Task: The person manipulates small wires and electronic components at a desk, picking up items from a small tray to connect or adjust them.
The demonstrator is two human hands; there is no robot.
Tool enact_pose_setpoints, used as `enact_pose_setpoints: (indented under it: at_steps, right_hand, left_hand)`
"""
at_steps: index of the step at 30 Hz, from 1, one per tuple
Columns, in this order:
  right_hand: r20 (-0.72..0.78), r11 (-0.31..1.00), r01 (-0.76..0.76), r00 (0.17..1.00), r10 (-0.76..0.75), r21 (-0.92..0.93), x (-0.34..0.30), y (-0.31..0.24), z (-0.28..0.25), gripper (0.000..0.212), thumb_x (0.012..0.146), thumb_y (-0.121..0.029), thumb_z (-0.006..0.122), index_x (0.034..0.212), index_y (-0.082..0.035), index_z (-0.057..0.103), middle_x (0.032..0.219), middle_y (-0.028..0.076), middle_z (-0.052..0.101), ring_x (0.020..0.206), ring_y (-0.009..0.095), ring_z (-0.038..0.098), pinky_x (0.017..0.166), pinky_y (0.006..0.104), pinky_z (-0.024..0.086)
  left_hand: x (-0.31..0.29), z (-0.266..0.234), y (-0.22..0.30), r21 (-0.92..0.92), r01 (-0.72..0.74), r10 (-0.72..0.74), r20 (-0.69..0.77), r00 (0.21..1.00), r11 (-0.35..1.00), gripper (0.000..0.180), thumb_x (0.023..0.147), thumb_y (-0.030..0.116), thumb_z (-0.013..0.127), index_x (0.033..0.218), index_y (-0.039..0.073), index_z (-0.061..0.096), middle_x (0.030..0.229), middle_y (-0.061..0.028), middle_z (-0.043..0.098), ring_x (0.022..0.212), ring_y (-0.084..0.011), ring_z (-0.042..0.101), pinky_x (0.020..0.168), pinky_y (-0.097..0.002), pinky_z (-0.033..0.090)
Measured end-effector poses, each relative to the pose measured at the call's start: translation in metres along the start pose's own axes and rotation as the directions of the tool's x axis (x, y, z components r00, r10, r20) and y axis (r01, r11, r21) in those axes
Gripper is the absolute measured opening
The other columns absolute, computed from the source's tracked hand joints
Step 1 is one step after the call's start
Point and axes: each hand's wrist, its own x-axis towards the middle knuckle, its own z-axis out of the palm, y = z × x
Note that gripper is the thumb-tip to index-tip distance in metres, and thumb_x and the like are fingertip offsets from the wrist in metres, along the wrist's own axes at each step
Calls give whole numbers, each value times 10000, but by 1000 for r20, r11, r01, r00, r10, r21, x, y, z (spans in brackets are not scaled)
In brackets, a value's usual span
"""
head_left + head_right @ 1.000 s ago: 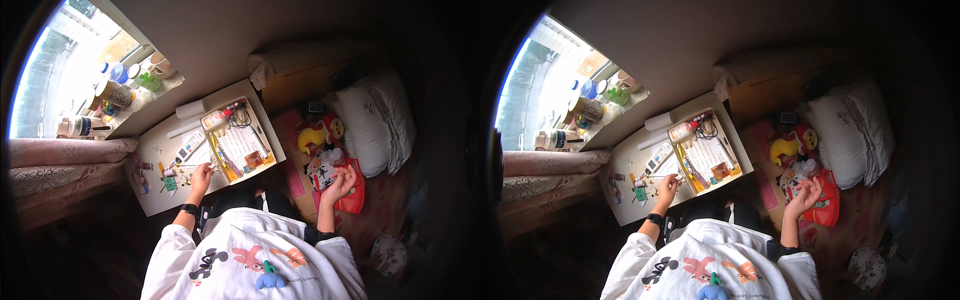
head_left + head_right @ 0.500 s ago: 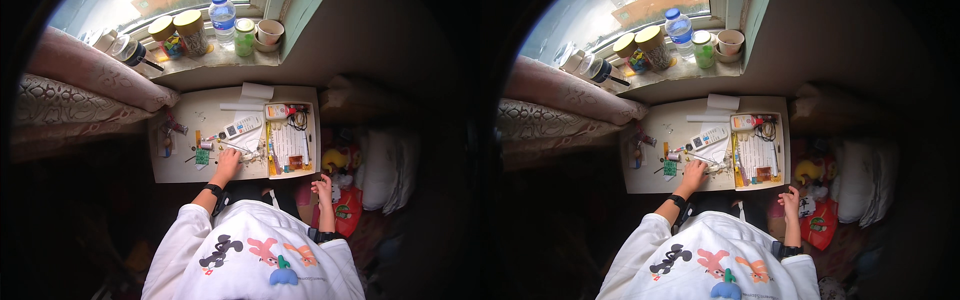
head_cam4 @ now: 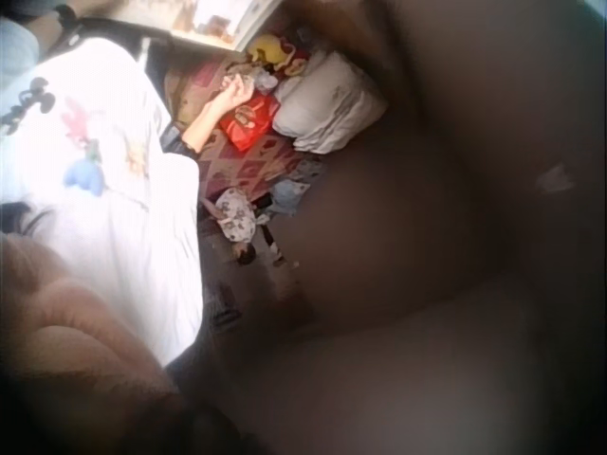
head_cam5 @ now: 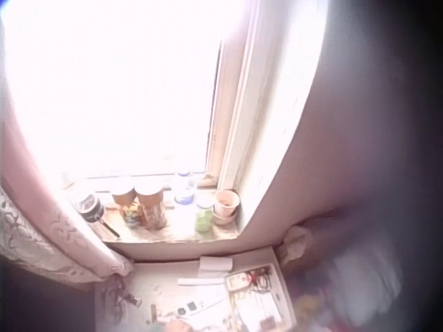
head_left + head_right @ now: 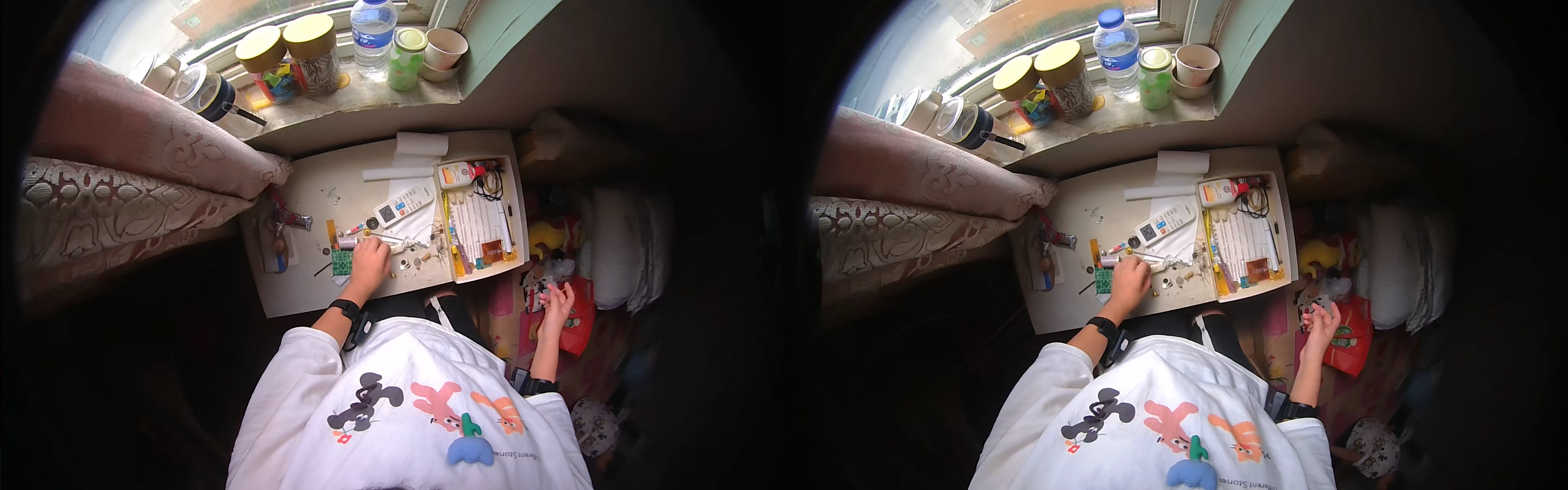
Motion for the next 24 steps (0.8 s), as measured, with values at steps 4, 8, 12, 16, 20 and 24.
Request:
enact_pose_setpoints:
  at_steps: [4, 8, 12, 16, 20, 24]
  right_hand:
    - [-36, 998, -24, 999, 22, -56, -7, -1, -36, 460, 892, -110, 512, 1299, -60, 303, 1021, 112, 584, 701, 122, 583, 621, 214, 456]
    - [-1, 980, -197, 980, 197, -12, -35, 14, -34, 502, 888, -105, 514, 1316, -53, 256, 1001, 138, 590, 703, 139, 596, 606, 224, 476]
    - [144, 966, -249, 956, 256, -69, -63, 22, -10, 488, 889, -105, 516, 1307, -59, 269, 1008, 129, 592, 716, 138, 599, 630, 218, 470]
    - [288, 965, -231, 923, 257, -121, -63, 15, 10, 465, 894, -104, 513, 1300, -69, 290, 1019, 124, 587, 740, 136, 595, 654, 223, 464]
    - [195, 991, -50, 981, 26, 123, -26, -22, 2, 413, 911, -123, 478, 1291, -57, 328, 1043, 116, 573, 781, 142, 584, 705, 254, 452]
    - [228, 997, 82, 971, -77, -12, -12, -66, 4, 384, 911, -118, 460, 1273, -41, 358, 1014, 87, 575, 795, 107, 559, 729, 231, 424]
  left_hand:
    - [-10, 18, 12, 9, -205, 199, 196, 960, 979, 146, 673, 147, 617, 779, 74, 547, 846, -82, 514, 852, -252, 497, 738, -363, 383]
    - [-11, 43, 10, 129, -253, 214, 257, 942, 959, 109, 712, 150, 560, 797, 84, 551, 848, -77, 521, 863, -236, 504, 750, -351, 381]
    - [-7, 39, 13, 195, -280, 210, 317, 925, 940, 83, 747, 123, 493, 796, 89, 552, 855, -77, 529, 865, -225, 508, 758, -346, 380]
    - [-3, 32, 13, 7, -209, 201, 239, 950, 978, 59, 736, 89, 520, 785, 67, 543, 842, -106, 538, 821, -277, 534, 723, -390, 416]
    - [2, 2, 7, -382, 34, 75, 266, 961, 924, 104, 718, 41, 596, 798, 53, 531, 791, -134, 564, 717, -305, 577, 635, -404, 458]
    - [7, -13, 10, -513, 138, -31, 212, 977, 847, 113, 761, 42, 642, 858, 33, 584, 783, -105, 601, 655, -213, 578, 595, -295, 470]
